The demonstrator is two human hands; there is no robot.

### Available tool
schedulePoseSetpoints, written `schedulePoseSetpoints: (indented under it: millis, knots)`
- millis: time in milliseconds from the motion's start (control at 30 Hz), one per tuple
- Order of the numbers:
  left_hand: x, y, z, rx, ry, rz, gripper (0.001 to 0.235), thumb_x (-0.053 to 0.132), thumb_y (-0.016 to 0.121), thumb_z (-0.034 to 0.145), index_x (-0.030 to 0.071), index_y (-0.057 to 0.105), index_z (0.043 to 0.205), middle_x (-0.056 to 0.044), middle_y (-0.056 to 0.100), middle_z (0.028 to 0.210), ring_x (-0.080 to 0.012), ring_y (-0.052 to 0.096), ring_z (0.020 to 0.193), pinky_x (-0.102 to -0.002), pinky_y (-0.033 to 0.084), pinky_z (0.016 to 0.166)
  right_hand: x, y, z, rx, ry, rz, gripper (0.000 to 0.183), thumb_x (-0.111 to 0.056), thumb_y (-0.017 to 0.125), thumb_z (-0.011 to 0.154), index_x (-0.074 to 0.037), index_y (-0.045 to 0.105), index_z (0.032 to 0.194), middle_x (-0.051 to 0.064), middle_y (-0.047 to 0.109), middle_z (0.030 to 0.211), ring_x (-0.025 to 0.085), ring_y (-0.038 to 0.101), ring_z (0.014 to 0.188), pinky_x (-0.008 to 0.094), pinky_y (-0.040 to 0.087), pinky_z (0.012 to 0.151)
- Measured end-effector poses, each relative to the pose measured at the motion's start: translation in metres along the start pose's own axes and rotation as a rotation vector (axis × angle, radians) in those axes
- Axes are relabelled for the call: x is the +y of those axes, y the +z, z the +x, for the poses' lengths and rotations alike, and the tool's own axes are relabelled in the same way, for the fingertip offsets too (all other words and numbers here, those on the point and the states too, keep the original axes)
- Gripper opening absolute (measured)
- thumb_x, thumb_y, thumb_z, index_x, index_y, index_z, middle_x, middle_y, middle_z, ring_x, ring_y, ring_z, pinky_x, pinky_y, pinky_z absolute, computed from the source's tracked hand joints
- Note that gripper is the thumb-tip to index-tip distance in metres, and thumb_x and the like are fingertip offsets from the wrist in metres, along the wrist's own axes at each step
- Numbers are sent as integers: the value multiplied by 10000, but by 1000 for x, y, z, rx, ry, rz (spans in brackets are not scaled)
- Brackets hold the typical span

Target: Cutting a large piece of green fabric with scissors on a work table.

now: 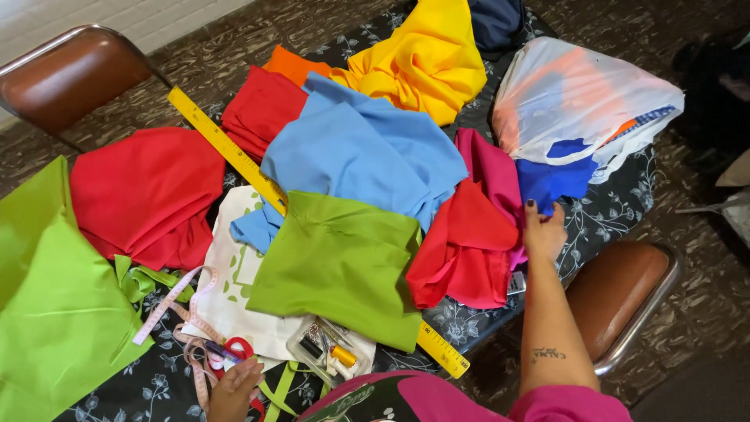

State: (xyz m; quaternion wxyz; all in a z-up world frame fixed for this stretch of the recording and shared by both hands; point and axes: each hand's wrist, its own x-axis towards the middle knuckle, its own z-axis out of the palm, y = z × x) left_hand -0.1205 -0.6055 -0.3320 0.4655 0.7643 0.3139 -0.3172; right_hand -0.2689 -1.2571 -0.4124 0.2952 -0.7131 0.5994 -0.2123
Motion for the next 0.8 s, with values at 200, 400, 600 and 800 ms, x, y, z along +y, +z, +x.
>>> schedulePoseSetpoints:
  millis: [200,400,600,800]
  knots:
    - [-25,1,31,-21,82,17,469,204,766,987,-29,718,1392,-201,747,1373,-370,713,1228,-445,544,1011,3,8,16,-56,-22,-87,432,-458,757,993,-111,574,811,82,661,833,331,606,814,507,452,753]
    - [-38,-4,37,-34,73,-19,503,200,757,980,-29,699,1424,-195,734,1413,-364,697,1272,-459,531,1095,-25,7,-18,12,-314,41,316,-234,746,1071,-94,583,840,59,629,778,248,540,732,465,424,682]
    - [-43,-7,40,-40,63,-25,487,199,752,989,-19,697,1421,-191,724,1434,-359,698,1272,-472,521,1096,-17,33,-26,-33,-366,-20,456,-229,819,925,-45,696,1324,139,782,1124,379,705,964,507,538,895]
    - [-51,-12,48,-47,36,-18,517,203,740,991,-19,674,1453,-199,703,1467,-367,690,1291,-485,520,1122,-38,15,-56,165,-250,105,892,-76,854,905,49,344,1625,306,619,1458,471,635,1284,531,517,1107]
